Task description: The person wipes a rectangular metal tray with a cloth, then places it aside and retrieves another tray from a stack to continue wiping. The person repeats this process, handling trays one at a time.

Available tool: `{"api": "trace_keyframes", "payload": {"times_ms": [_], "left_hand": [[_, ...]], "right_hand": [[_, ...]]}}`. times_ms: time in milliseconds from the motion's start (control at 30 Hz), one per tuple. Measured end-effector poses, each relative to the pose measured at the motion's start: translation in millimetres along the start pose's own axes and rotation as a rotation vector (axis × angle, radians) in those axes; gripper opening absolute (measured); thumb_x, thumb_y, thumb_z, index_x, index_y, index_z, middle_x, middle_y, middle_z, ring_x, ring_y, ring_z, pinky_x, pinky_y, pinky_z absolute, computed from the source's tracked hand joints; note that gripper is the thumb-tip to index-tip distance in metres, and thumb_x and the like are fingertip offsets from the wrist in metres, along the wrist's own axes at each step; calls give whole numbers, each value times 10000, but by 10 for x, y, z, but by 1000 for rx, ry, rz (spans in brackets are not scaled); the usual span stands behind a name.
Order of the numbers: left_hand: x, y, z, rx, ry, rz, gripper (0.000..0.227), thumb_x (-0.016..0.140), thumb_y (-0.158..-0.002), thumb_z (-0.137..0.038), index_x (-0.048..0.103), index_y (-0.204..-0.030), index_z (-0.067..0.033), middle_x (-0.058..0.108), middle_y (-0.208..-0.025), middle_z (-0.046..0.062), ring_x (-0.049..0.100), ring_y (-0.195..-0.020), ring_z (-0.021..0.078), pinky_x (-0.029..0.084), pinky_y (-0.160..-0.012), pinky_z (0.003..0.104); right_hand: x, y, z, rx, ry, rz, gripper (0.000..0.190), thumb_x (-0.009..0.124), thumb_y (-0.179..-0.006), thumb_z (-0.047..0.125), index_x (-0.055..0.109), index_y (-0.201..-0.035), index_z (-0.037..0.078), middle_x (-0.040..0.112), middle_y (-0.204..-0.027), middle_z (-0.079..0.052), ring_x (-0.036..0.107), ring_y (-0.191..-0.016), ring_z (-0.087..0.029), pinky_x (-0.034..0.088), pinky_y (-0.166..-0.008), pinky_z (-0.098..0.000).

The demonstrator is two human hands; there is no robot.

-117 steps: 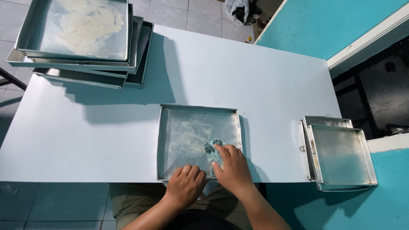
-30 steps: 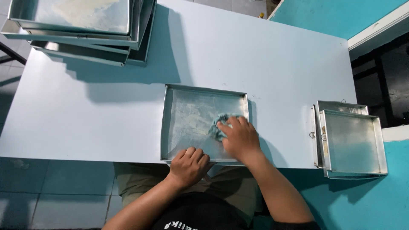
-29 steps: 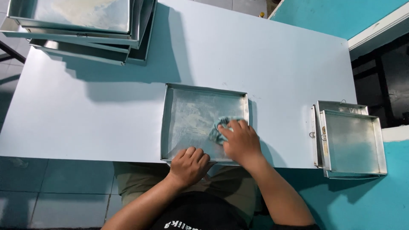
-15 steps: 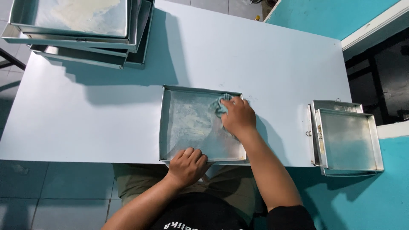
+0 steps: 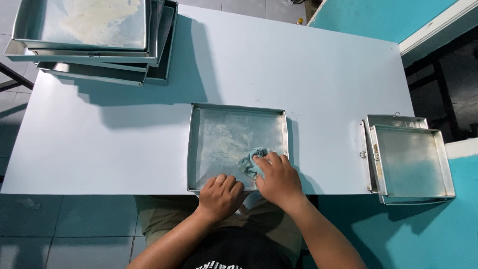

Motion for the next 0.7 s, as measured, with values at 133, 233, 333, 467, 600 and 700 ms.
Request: {"api": "trace_keyframes", "payload": {"times_ms": [133,233,333,467,600,700], "left_hand": [[-26,-37,-13,31,-21,18,166,624,-864,-273,596,-726,-186,462,-663,-5,484,-572,209,352,-490,326],[-86,-76,-22,28,-23,18,182,603,-884,-275,600,-726,-186,466,-667,-14,490,-576,205,361,-496,317],[-137,-83,-36,6,-107,-47,353,574,-1022,-407,540,-739,-198,495,-722,-6,478,-633,187,352,-553,305],[-165,-93,-47,3,-111,-45,375,563,-1037,-434,555,-755,-186,504,-730,4,483,-629,193,362,-551,312],[-204,-110,-50,-14,-131,-73,413,551,-1049,-448,510,-728,-191,462,-699,-6,435,-586,181,309,-533,310],[-163,-94,-37,-15,-136,-66,383,575,-1033,-423,516,-724,-205,479,-700,-12,452,-590,179,312,-525,313]], "right_hand": [[49,-242,-126,5,4,-59,486,613,-864,207,690,-1342,172,660,-1113,-135,665,-1045,-371,625,-733,-497],[-47,-630,-249,103,36,-76,482,624,-846,269,689,-1315,179,640,-1178,-147,627,-1115,-394,606,-804,-568],[-118,-994,-399,234,-35,21,543,554,-904,197,569,-1440,275,563,-1353,-94,528,-1217,-364,550,-881,-536],[-15,-1166,-525,134,-65,-147,521,587,-858,224,648,-1373,272,615,-1237,-36,518,-1193,-336,561,-825,-529],[-4,-890,-388,111,-42,-25,487,590,-892,291,625,-1377,261,578,-1236,-67,508,-1192,-369,523,-887,-554],[-90,-454,-93,69,33,95,506,583,-905,292,570,-1408,244,575,-1239,-77,562,-1083,-303,598,-795,-417]]}}
Point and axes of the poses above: each hand's wrist, its own y-axis away from the middle knuckle, its own x-axis out of the palm, z = x × y, the point moved 3 cm from there along -y, towards the middle knuckle
